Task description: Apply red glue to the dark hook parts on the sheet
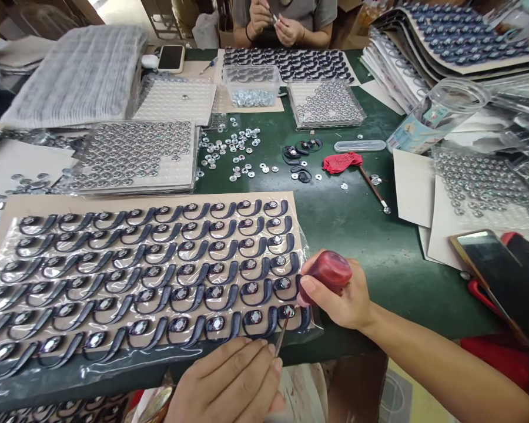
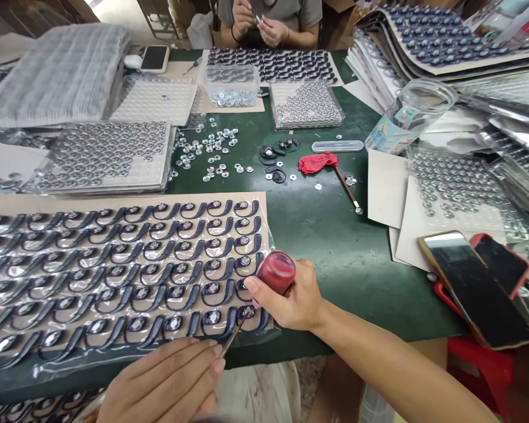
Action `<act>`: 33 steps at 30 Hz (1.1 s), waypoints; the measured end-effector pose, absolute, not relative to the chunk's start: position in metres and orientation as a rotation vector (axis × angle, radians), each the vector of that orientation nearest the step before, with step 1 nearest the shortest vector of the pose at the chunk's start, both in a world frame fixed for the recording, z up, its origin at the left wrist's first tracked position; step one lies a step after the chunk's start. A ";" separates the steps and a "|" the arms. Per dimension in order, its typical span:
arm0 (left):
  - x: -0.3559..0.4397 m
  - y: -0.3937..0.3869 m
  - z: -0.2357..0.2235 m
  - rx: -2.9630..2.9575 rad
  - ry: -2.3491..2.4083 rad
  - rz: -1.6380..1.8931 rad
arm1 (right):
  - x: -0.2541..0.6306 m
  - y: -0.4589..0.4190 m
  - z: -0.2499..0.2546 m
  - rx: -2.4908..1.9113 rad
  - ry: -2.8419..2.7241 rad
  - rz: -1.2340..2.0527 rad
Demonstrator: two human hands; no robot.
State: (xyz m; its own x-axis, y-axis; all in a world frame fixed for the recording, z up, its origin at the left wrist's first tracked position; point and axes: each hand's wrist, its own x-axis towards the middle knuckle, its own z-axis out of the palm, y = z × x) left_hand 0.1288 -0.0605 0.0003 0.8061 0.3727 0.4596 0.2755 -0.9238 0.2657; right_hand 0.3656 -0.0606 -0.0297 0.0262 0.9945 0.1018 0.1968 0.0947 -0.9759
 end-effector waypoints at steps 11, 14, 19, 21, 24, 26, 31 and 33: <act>0.129 -0.047 0.006 2.572 0.519 0.832 | 0.364 -0.060 -0.027 -1.300 -1.415 1.010; 0.129 -0.043 0.009 2.509 0.537 0.811 | 0.364 -0.058 -0.025 -1.269 -1.452 1.022; 0.126 -0.039 0.006 2.346 0.635 0.840 | 0.363 -0.056 -0.024 -1.184 -1.515 0.912; 0.124 -0.038 0.003 2.277 0.688 0.832 | 0.362 -0.055 -0.025 -1.148 -1.526 0.828; 0.122 -0.038 0.000 2.219 0.727 0.786 | 0.360 -0.056 -0.026 -1.103 -1.537 0.737; 0.123 -0.038 0.000 2.211 0.748 0.779 | 0.361 -0.057 -0.024 -1.106 -1.533 0.757; 0.127 -0.038 0.005 2.225 0.750 0.845 | 0.372 -0.043 -0.012 -1.148 -1.368 1.211; 0.128 -0.038 0.008 2.282 0.692 0.899 | 0.376 -0.033 -0.009 -1.152 -1.346 1.239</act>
